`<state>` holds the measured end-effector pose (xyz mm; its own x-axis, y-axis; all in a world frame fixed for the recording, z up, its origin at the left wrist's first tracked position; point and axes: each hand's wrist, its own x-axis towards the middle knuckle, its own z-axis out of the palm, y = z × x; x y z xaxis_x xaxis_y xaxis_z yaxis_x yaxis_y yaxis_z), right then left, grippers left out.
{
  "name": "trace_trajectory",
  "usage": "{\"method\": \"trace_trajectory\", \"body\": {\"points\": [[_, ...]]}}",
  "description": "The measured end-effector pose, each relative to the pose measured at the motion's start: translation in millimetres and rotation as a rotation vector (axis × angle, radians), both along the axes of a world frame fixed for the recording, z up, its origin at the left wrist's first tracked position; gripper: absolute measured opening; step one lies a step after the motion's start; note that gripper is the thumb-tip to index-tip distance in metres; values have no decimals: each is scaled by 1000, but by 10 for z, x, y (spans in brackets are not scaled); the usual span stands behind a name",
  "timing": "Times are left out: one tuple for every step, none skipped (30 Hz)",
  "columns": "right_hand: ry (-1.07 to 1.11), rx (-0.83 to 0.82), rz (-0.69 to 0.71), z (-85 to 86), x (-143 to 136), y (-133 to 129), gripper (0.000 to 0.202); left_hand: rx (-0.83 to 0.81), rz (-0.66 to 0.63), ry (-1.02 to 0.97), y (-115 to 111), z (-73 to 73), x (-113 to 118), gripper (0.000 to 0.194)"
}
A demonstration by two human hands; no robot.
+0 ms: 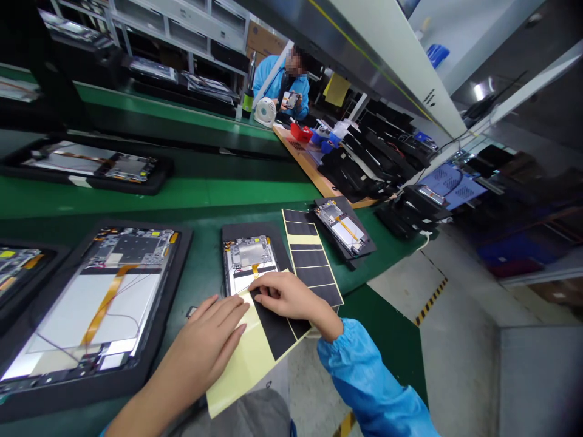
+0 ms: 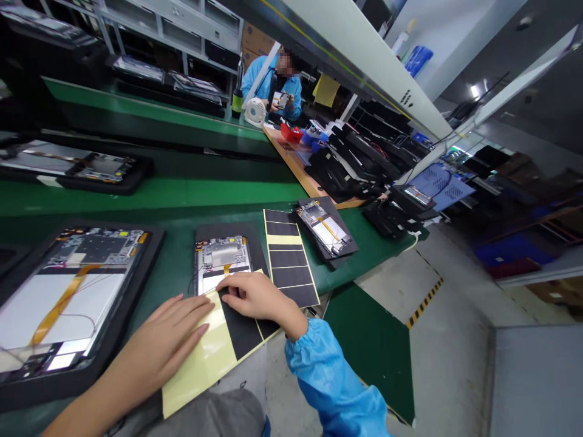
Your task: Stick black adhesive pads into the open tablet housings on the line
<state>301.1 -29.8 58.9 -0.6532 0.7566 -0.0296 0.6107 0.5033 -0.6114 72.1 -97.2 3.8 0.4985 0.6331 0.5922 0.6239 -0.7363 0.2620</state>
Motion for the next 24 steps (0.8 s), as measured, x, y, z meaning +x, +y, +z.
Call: {"method": "trace_trajectory", "body": {"points": [[6, -1, -4, -15, -3, 3, 19, 2, 20, 1, -1, -7, 35, 29], [11, -1, -10, -27, -9, 4, 18, 11, 29, 1, -1, -14, 60, 29], [15, 0, -17, -36, -16, 6, 18, 22, 33, 3, 1, -21, 76, 29], [20, 0, -23, -42, -23, 6, 17, 31, 33, 9, 4, -26, 84, 29], [25, -1, -28, -48, -29, 7, 17, 37, 31, 15, 7, -30, 84, 29], [30, -2, -33, -54, -34, 8, 17, 40, 28, 23, 11, -34, 79, 29], [36, -3, -38, -61, -37, 9, 16, 40, 23, 29, 15, -36, 72, 30], [42, -4, -46, -69, -37, 10, 15, 39, 19, 34, 18, -39, 65, 30], [47, -4, -54, -79, -35, 10, 14, 38, 16, 37, 21, -40, 60, 30], [53, -3, -63, -89, -30, 11, 13, 37, 16, 38, 23, -41, 56, 30], [59, -1, -71, -100, -25, 12, 13, 36, 17, 39, 25, -41, 54, 30], [65, 2, -76, -111, -19, 12, 13, 36, 17, 38, 26, -41, 55, 30], [72, 7, -76, -121, -13, 13, 15, 37, 19, 37, 26, -39, 56, 30], [79, 15, -72, -129, -7, 14, 18, 36, 21, 35, 26, -37, 58, 30], [86, 25, -62, -138, 0, 16, 21, 35, 21, 35, 26, -34, 60, 30], [93, 37, -46, -147, 8, 17, 22, 33, 20, 35, 27, -32, 61, 30], [98, 50, -27, -156, 16, 18, 22, 33, 19, 34, 27, -30, 61, 30], [102, 65, -5, -167, 26, 19, 22, 32, 16, 34, 28, -30, 60, 30], [105, 81, 16, -180, 38, 17, 21, 31, 13, 33, 29, -31, 59, 30], [107, 98, 35, -195, 51, 14, 21, 30, 10, 32, 31, -34, 56, 30], [109, 117, 50, -210, 64, 9, 22, 29, 7, 28, 33, -39, 53, 30], [113, 136, 60, -226, 77, 2, 23, 27, 5, 24, 35, -44, 50, 30], [119, 155, 63, -242, 89, -8, 23, 23, 4, 20, 36, -49, 48, 30], [128, 174, 60, -255, 100, -18, 25, 21, 3, 17, 37, -53, 46, 30]]}}
